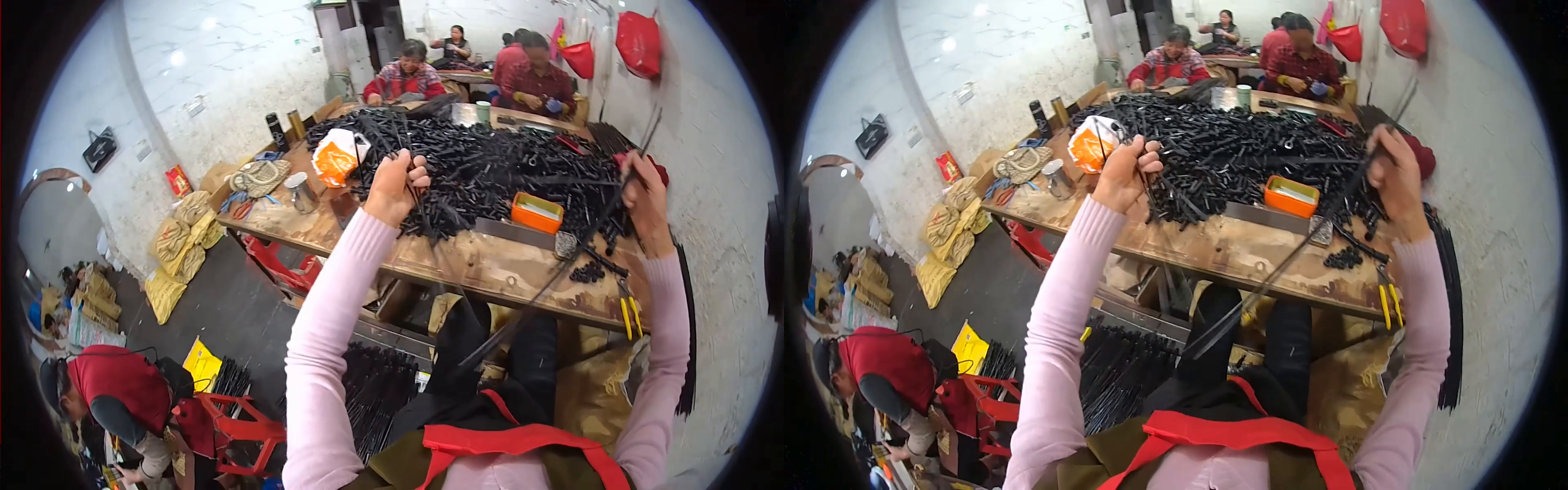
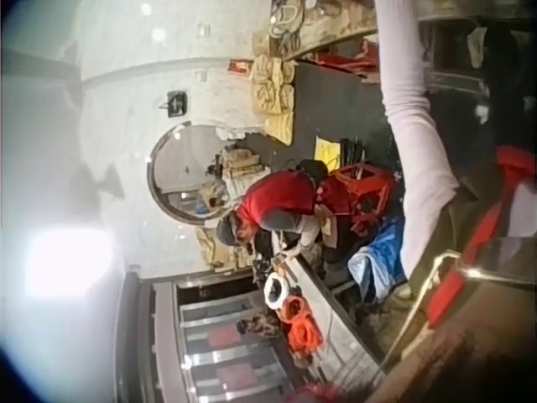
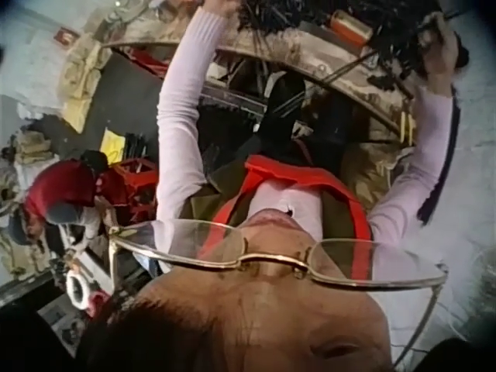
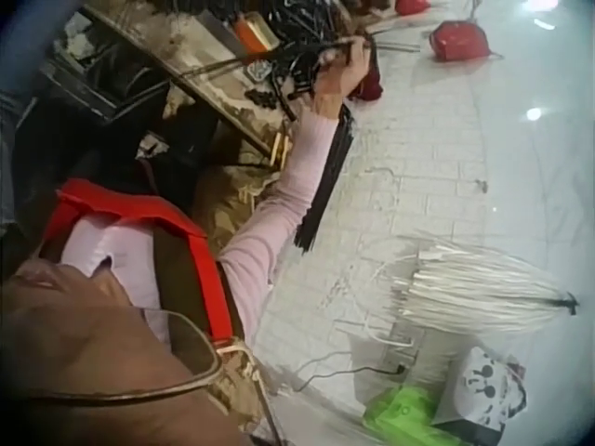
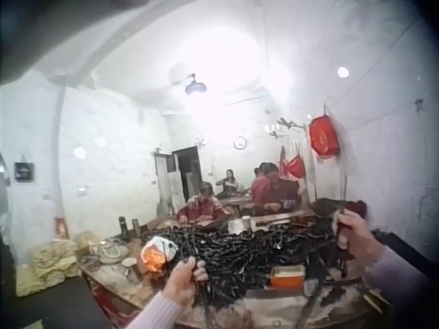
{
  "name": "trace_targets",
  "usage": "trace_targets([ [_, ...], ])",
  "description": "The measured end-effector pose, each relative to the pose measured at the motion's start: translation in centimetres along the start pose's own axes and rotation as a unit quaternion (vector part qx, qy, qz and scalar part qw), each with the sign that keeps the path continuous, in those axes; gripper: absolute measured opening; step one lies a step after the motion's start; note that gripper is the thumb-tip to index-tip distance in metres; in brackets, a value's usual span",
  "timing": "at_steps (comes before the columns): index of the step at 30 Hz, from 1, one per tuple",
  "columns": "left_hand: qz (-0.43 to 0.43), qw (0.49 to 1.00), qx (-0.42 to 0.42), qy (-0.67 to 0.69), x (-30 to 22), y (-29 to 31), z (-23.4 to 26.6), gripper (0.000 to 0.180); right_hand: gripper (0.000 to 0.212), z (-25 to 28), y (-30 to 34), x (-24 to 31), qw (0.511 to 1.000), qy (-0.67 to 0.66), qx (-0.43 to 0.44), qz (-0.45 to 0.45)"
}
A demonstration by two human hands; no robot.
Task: The recorder uses wire cutters to trim ends of black plastic rods and then organizes them into bundles at a factory workstation.
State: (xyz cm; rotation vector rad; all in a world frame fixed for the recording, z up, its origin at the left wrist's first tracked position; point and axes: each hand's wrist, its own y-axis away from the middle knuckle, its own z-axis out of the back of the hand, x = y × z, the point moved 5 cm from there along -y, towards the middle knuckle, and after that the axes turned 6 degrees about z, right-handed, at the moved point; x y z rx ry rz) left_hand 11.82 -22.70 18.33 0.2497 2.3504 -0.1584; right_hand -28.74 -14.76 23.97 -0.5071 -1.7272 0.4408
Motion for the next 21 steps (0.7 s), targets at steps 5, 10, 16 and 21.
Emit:
trace_targets([
  [5, 0.064, 0.981, 0.082, -0.163, 1.0, 1.9, -0.6, 0.014, 0.016, -3.6, -0.8, -2.2, 0.995, 0.003, 0.023, -0.101],
  [10, 0.117, 0.965, 0.138, -0.191, 3.9, 6.0, -2.7, 0.018, 0.016, -12.1, -2.3, -3.4, 0.991, -0.024, 0.086, -0.101],
  [16, 0.156, 0.954, 0.067, -0.246, 6.4, 9.7, -4.1, 0.026, 0.020, -15.2, -2.7, -4.3, 0.992, 0.035, 0.111, -0.058],
  [21, 0.202, 0.942, 0.216, -0.157, 8.3, 10.3, -3.9, 0.036, 0.038, -15.9, -3.9, -7.3, 0.995, -0.016, 0.074, -0.069],
])
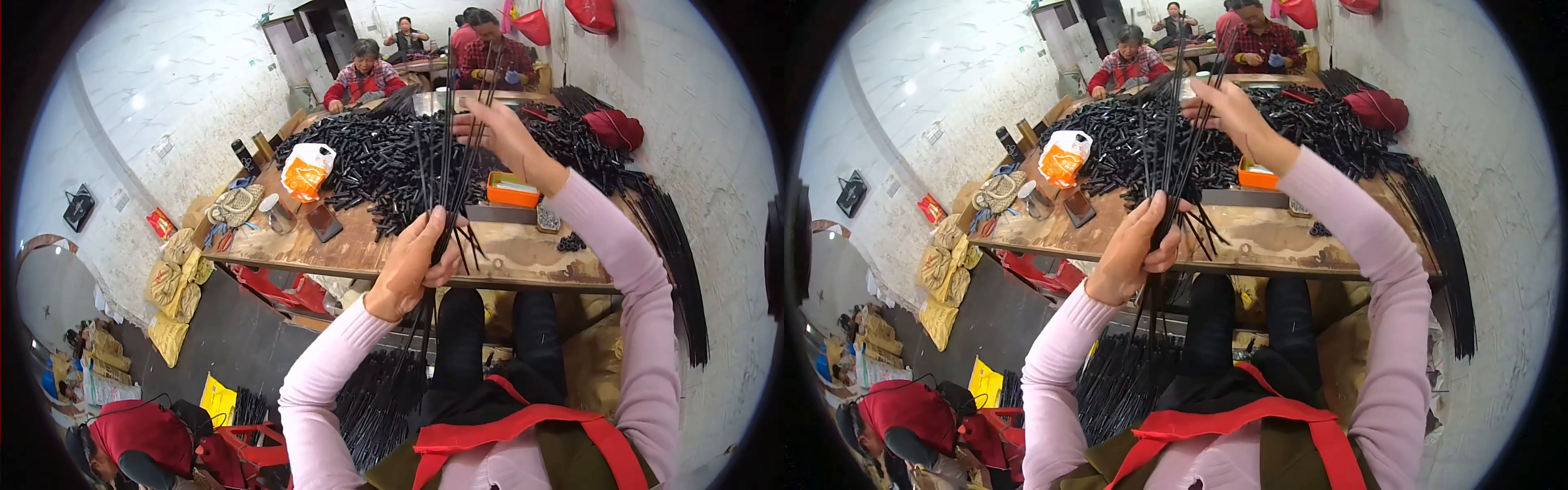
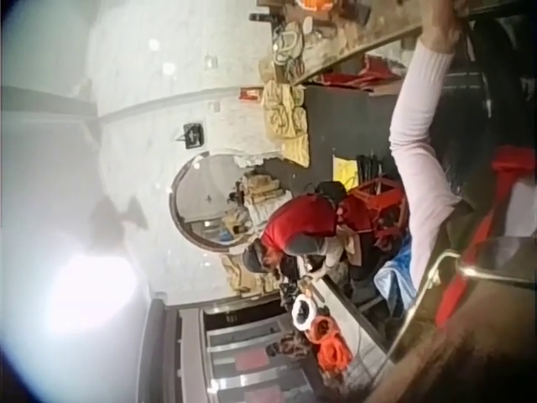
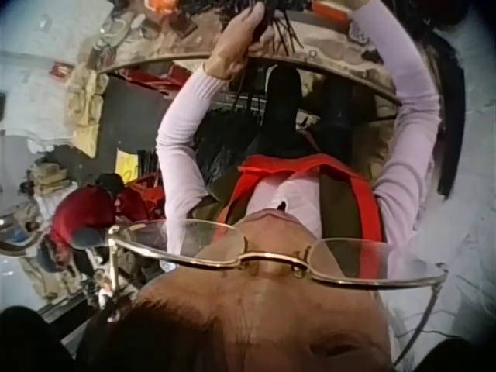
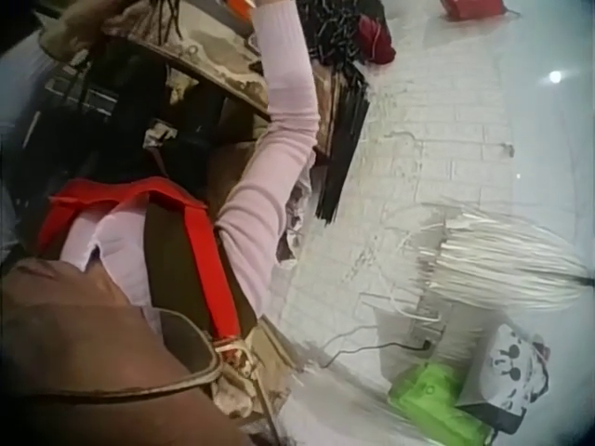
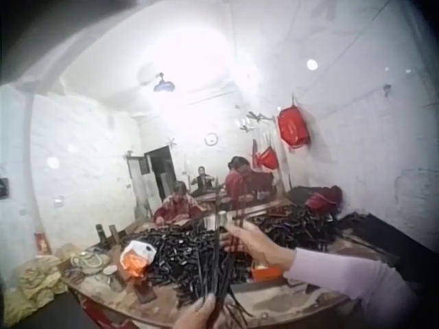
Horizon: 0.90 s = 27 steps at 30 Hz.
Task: The recorder uses wire cutters to trim ends of black plastic rods and then organizes them into bundles at a factory workstation.
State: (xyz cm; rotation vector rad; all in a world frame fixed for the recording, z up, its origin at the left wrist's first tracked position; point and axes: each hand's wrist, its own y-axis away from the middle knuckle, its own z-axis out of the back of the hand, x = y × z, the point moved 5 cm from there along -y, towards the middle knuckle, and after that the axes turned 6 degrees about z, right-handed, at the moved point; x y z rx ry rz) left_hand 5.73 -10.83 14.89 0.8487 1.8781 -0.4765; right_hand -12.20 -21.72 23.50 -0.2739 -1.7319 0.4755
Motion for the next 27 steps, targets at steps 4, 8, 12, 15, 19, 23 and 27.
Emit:
trace_targets([
  [4, 0.031, 0.999, -0.006, -0.021, 1.3, -2.4, -1.0, 0.039, 0.042, -1.1, -1.5, 0.0, 0.938, -0.293, 0.086, -0.163],
  [8, 0.015, 0.999, -0.012, 0.027, 1.5, -0.2, -1.9, 0.043, 0.037, -0.5, 1.7, -0.4, 0.958, -0.210, 0.135, -0.140],
  [12, -0.011, 0.999, -0.012, 0.028, 0.9, -1.9, -2.6, 0.042, 0.033, -0.3, 3.3, -0.1, 0.946, -0.201, 0.187, -0.171],
  [15, 0.029, 0.998, -0.016, 0.049, 2.4, -2.3, -3.0, 0.040, 0.027, -0.2, 4.4, 0.9, 0.960, -0.152, 0.181, -0.151],
  [19, 0.014, 0.999, -0.027, 0.037, 3.2, -2.2, -4.1, 0.040, 0.030, -0.1, 6.5, 1.4, 0.957, -0.138, 0.188, -0.173],
  [23, 0.007, 0.999, -0.012, 0.042, 2.4, -3.7, -4.5, 0.038, 0.032, 1.1, 6.7, 1.2, 0.968, -0.109, 0.181, -0.135],
  [27, 0.015, 0.998, -0.023, 0.053, 4.4, -2.8, -5.0, 0.041, 0.031, 0.8, 9.0, 1.2, 0.961, -0.109, 0.192, -0.169],
])
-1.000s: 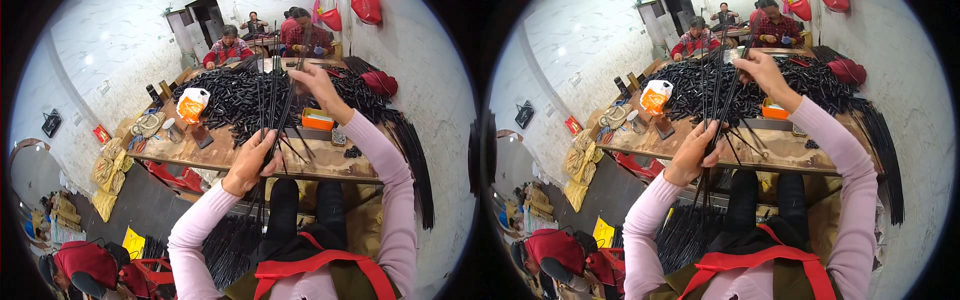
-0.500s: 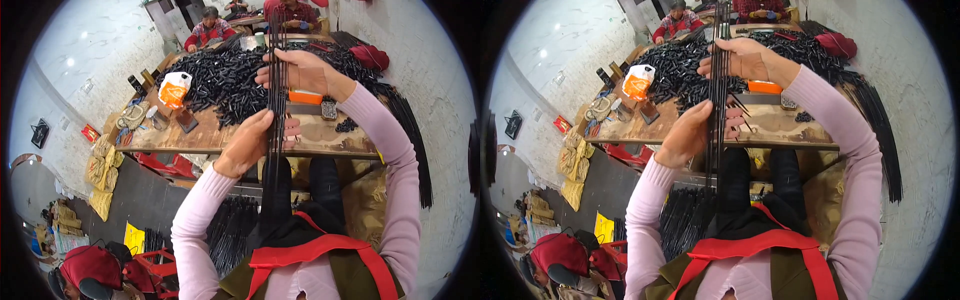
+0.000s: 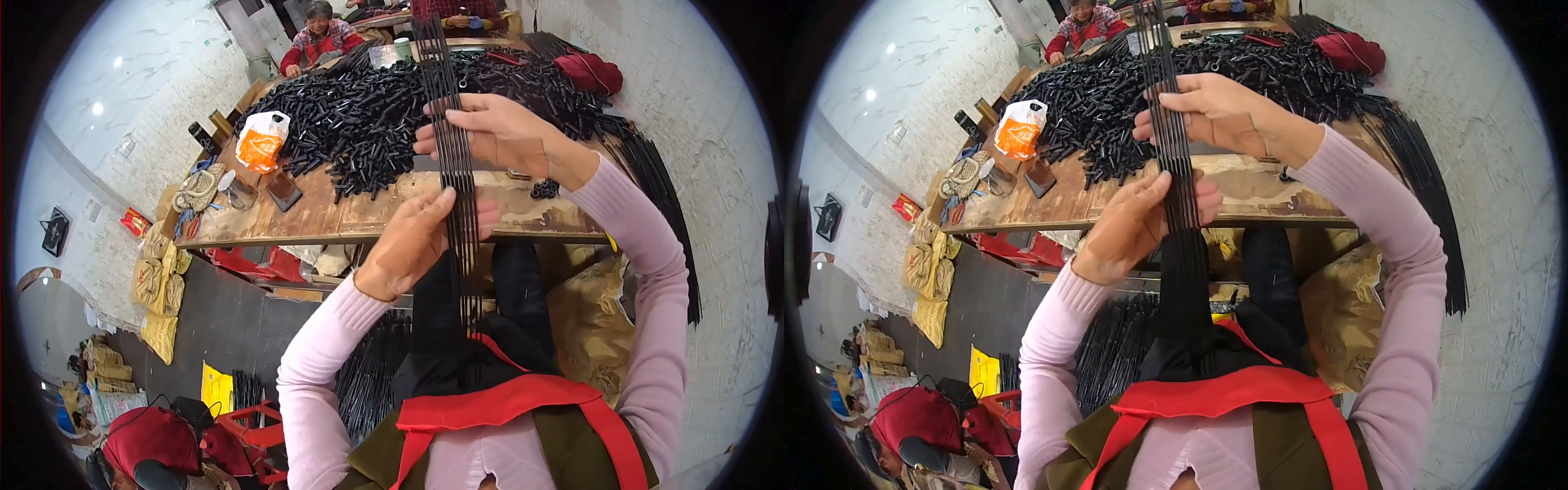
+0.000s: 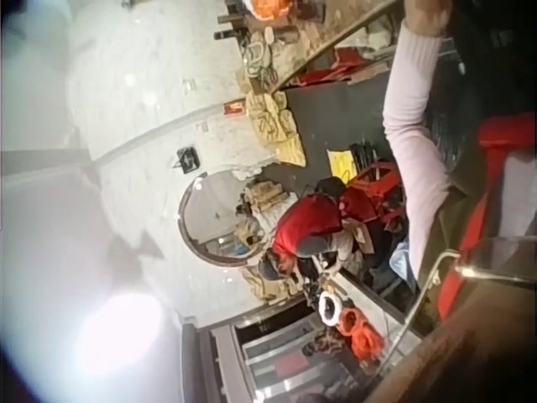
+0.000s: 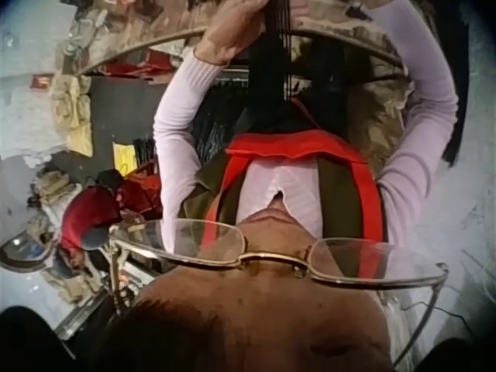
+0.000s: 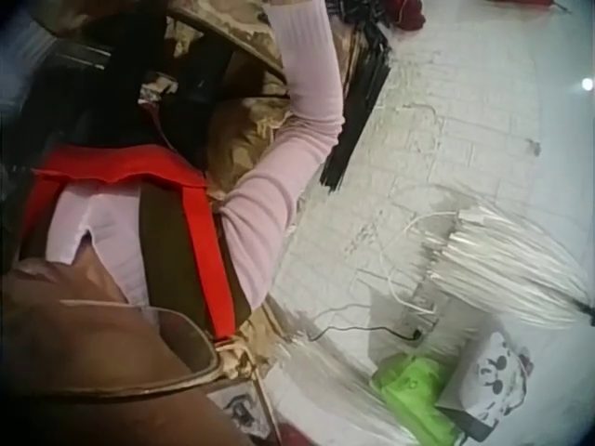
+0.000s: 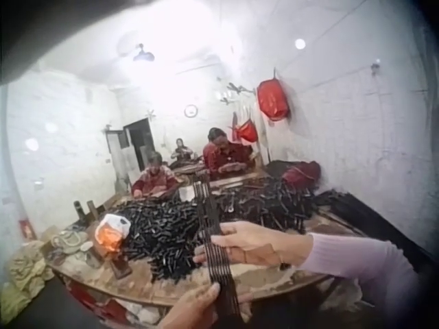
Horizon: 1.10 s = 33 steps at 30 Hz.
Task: The recorder uses wire cutters to trim ends of black plastic rods and then organizes them into bundles at a factory workstation.
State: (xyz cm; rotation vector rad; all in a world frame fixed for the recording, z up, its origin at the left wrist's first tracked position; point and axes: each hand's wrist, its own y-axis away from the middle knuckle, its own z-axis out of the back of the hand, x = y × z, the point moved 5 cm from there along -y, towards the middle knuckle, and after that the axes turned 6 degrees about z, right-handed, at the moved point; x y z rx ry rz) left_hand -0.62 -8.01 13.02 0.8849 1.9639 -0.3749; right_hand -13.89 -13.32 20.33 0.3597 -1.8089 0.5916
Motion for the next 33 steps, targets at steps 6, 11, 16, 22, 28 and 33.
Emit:
trace_targets([
  [6, 0.017, 0.999, 0.022, -0.023, -0.2, -0.1, -0.6, 0.040, 0.038, 0.1, 1.1, 0.1, 1.000, 0.002, 0.003, 0.012],
  [11, -0.009, 0.999, 0.006, -0.037, -0.4, 0.2, -1.0, 0.039, 0.042, -0.3, 1.4, -0.9, 1.000, -0.004, 0.028, -0.013],
  [16, 0.001, 0.999, 0.005, -0.049, 0.0, -0.7, -0.6, 0.036, 0.036, 0.1, 1.4, -1.0, 1.000, -0.005, 0.017, -0.020],
  [22, -0.020, 0.998, 0.060, -0.005, -0.6, -3.6, 0.6, 0.043, 0.033, 1.4, 0.8, -0.2, 0.987, 0.142, -0.063, 0.044],
  [28, 0.064, 0.977, 0.089, 0.182, 6.0, -7.2, 6.0, 0.064, 0.020, 2.0, 7.3, -10.6, 0.947, 0.298, -0.078, 0.089],
  [33, 0.120, 0.976, 0.075, 0.164, 4.2, -14.2, 10.5, 0.062, 0.017, 2.8, 7.9, -15.0, 0.956, 0.292, -0.028, -0.008],
])
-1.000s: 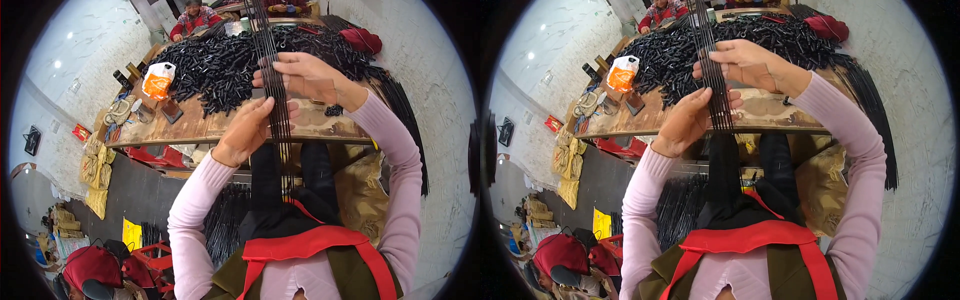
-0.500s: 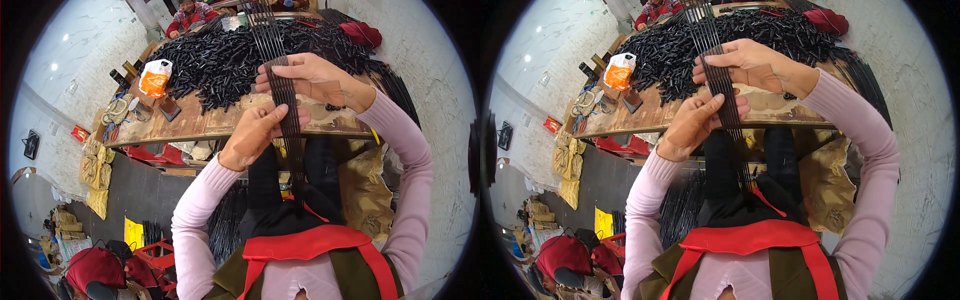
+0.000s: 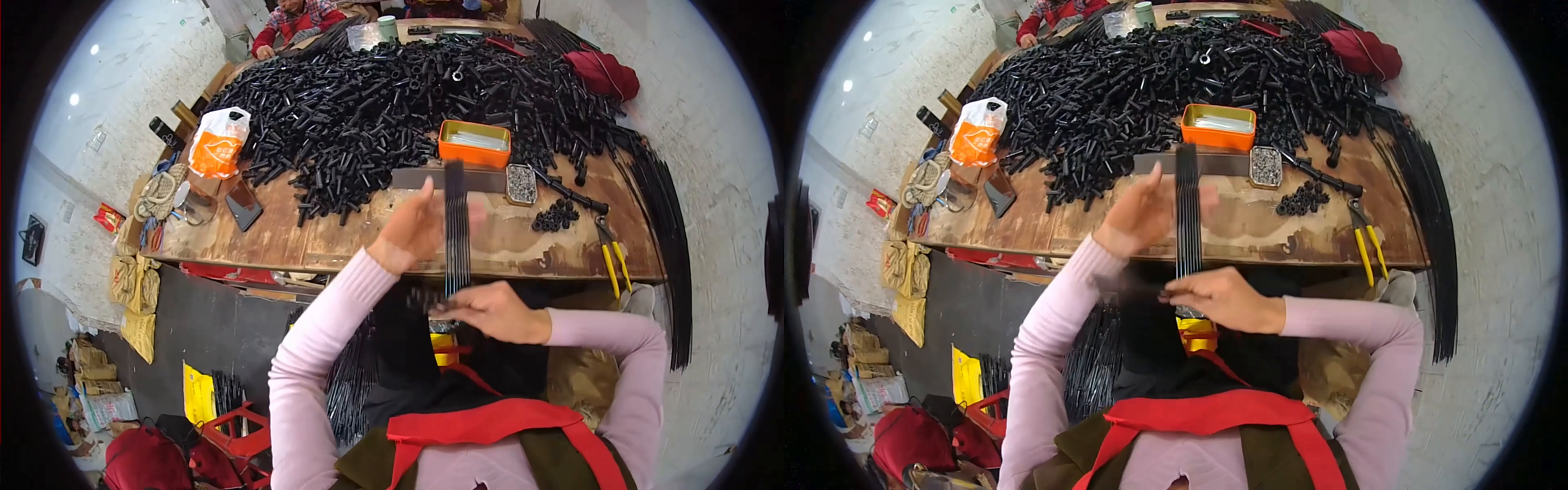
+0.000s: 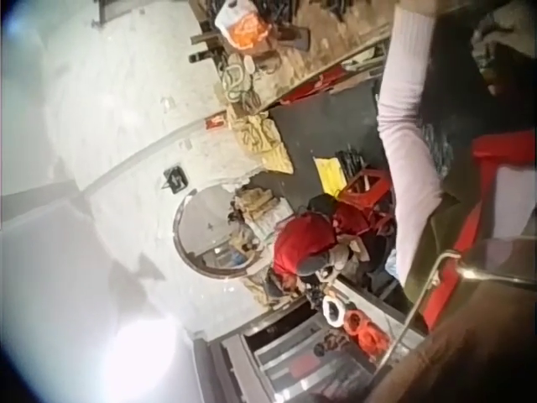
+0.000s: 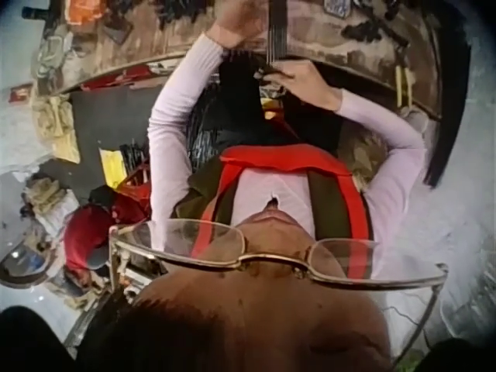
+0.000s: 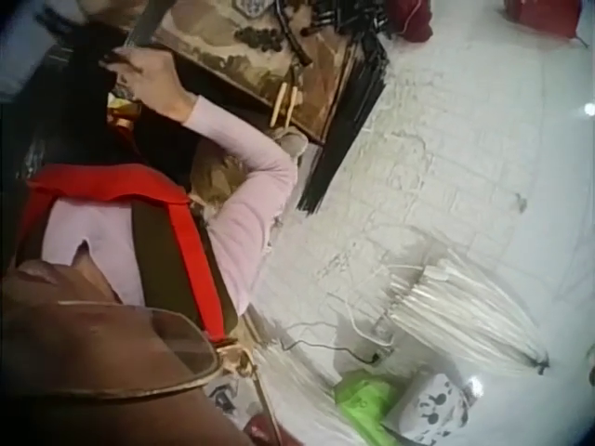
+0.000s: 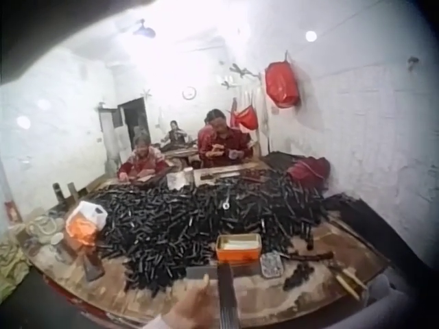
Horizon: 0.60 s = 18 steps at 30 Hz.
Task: The recorder uses wire cutters to trim ends of black plastic rods and then organizes them into bundles at a factory workstation.
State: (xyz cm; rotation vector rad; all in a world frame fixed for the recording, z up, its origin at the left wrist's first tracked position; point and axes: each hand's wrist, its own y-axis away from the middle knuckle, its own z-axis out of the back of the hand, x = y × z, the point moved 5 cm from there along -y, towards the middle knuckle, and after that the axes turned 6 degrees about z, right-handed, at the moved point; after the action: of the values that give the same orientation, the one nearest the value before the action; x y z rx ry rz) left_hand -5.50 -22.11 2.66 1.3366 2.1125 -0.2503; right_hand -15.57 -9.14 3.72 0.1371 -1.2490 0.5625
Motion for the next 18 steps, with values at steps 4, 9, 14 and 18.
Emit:
trace_targets([
  [4, -0.310, 0.933, -0.160, -0.089, -5.1, -1.3, 7.6, 0.045, 0.018, 1.3, -4.1, -3.7, 0.998, 0.010, -0.024, -0.066],
  [9, -0.084, 0.899, -0.230, -0.363, 0.3, 6.7, 1.0, 0.026, 0.020, 2.6, -2.6, -6.3, 0.992, 0.022, -0.115, 0.046],
  [14, -0.223, 0.841, -0.273, -0.410, 0.9, 9.0, -7.3, 0.025, 0.020, 1.6, -2.3, -5.1, 0.993, 0.064, -0.084, 0.056],
  [18, -0.292, 0.841, -0.193, -0.413, 0.4, 8.0, -10.2, 0.026, 0.020, 1.4, -1.6, -6.4, 0.990, 0.059, -0.114, 0.061],
])
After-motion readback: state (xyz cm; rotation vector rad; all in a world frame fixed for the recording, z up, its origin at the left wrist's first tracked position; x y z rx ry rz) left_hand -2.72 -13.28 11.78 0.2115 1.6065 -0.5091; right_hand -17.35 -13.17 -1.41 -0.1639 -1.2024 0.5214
